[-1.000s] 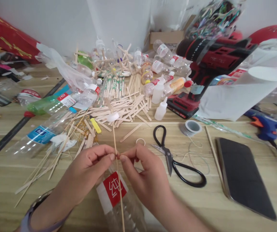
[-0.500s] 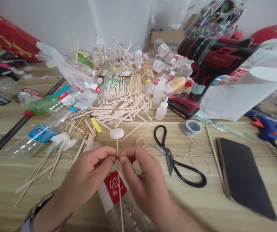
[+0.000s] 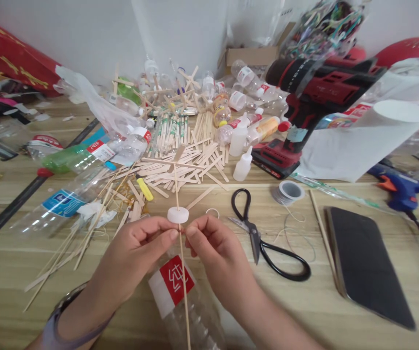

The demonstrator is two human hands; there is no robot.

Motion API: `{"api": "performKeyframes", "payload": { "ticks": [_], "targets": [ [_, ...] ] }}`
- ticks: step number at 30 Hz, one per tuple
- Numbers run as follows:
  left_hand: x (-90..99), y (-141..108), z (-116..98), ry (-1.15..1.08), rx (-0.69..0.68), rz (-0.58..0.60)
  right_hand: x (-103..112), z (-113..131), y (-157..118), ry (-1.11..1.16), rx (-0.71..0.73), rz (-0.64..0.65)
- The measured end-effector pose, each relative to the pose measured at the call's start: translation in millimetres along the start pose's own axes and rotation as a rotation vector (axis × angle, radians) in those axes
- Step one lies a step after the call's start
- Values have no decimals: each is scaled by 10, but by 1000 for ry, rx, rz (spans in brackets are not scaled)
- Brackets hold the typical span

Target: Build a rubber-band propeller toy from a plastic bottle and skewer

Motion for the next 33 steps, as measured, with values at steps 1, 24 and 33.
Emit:
{"api": "performKeyframes", "payload": {
  "ticks": [1,24,33],
  "targets": [
    [1,2,0,0,-11,-4,1,-5,-2,2,-7,0],
    [-32,-47,-85,95,-165,-86,-196,-139,-51,361,-332,156],
    [-27,-51,-62,195,-173,-100,-248,-131,-69,308,-288,196]
  ]
}}
Point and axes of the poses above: each hand's wrist, its own y-axis towards the middle knuckle, its own x-axis out of the back of the hand, z = x × y, the point moved 7 cm from there along y, towards the middle knuckle, and after that the axes turned 7 degrees about -y, right-handed, at the moved point
